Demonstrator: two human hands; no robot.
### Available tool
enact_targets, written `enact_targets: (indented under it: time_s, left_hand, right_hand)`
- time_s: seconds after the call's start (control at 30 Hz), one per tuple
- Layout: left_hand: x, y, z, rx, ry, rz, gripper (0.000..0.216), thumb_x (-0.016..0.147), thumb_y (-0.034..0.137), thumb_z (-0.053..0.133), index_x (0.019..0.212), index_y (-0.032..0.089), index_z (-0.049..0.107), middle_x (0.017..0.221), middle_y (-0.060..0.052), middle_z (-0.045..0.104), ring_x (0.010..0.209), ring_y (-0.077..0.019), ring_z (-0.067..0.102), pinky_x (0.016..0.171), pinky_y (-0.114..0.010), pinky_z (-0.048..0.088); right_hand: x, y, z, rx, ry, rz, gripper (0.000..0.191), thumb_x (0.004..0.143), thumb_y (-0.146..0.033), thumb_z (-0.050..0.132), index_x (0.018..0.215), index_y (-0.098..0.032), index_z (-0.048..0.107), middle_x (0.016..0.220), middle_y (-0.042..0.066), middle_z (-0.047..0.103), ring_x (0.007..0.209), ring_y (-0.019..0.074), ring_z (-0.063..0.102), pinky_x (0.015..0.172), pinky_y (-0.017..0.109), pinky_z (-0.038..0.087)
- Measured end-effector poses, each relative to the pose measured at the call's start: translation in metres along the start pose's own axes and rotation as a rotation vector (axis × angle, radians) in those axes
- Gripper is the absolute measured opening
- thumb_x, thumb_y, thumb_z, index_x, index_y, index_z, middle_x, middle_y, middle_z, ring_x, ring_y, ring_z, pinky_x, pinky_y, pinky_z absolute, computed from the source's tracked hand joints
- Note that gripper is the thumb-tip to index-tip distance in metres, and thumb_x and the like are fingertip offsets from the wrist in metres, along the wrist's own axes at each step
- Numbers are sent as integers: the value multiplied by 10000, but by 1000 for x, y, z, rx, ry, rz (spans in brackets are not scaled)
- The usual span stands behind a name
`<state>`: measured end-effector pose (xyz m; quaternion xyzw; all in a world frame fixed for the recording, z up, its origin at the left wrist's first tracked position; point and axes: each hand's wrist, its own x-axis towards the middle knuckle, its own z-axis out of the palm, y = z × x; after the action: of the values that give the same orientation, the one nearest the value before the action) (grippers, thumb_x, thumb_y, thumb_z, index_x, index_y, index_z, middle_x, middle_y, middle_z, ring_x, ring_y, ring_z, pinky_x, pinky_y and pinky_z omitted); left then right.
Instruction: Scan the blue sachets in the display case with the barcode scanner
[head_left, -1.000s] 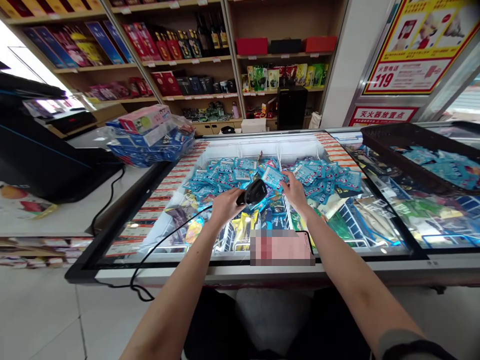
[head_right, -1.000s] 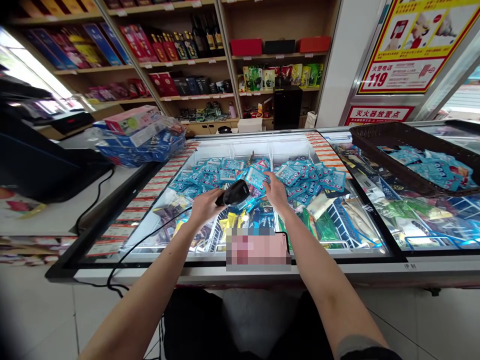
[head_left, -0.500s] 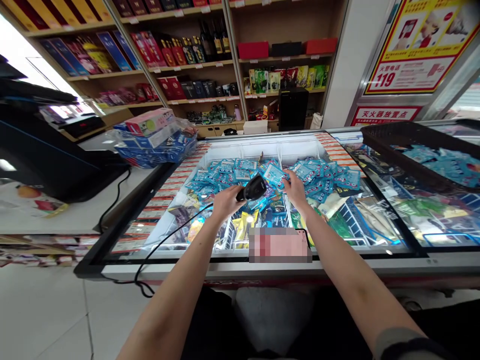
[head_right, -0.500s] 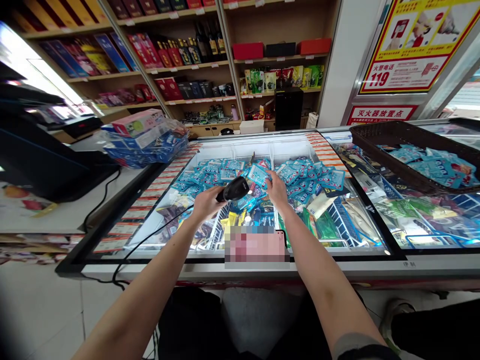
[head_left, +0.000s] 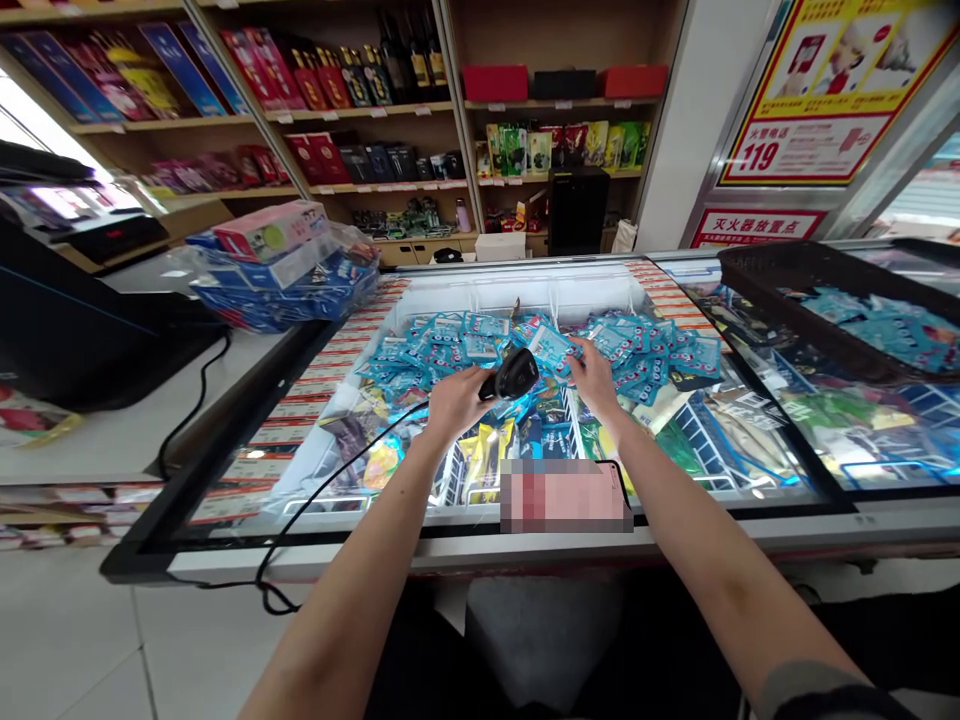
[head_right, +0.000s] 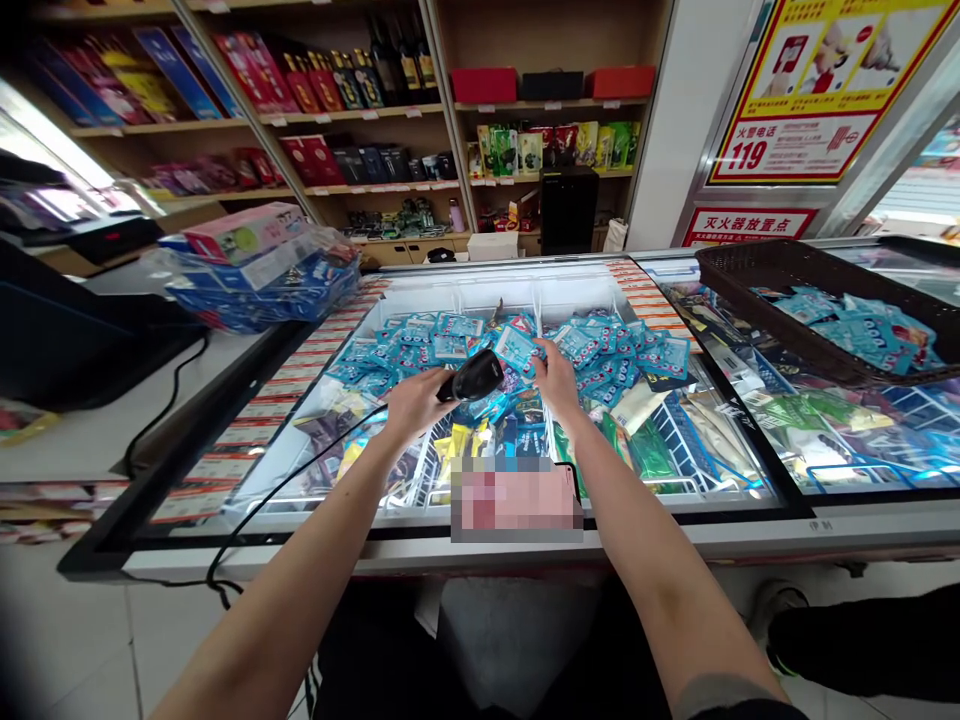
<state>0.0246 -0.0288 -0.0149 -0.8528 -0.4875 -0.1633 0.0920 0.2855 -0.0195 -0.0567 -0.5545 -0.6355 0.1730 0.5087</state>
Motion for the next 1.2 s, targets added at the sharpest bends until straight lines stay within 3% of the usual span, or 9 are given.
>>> enact_targets:
  time_s: [0.5, 0.83, 0.97, 1.2]
  left_hand:
    - [-1, 0, -2, -39, 25, -32, 354, 797, 376, 535, 1120, 245, 594, 1016, -41, 669, 879, -210, 622, 611, -265, 394]
    - [-1, 1, 1, -74, 56, -27, 346, 814, 388, 523, 1119, 243, 594, 1006, -44, 670, 907, -211, 617, 643, -274, 403]
    - [5, 4, 1, -56, 42, -16, 335, 809, 371, 528, 1113, 249, 598, 1015, -44, 672, 901, -218, 620, 640, -278, 411]
    - [24, 7, 6, -49, 34, -43, 332, 801, 363, 530, 1112, 269, 598, 1049, -32, 670, 933, -214, 619, 646, -271, 430]
  right_hand:
    - [-1, 0, 1, 4, -11, 16, 375, 888, -378, 402, 1220, -223, 486, 784, 18, 639, 490, 160, 592, 608, 346, 506]
    - [-2, -3, -2, -54, 124, 1, 410, 902, -418, 363, 1241, -239, 508, 791, 34, 620, 542, 167, 587, 623, 352, 524]
    - [-2, 0, -1, -16, 135, 15, 448, 893, -434, 364, 1284, -247, 473, 787, 34, 580, 546, 161, 567, 538, 331, 522]
    - [3, 8, 4, -93, 185, 4, 353, 894, -418, 380, 1172, -226, 481, 713, 6, 517, 554, 165, 530, 593, 350, 504]
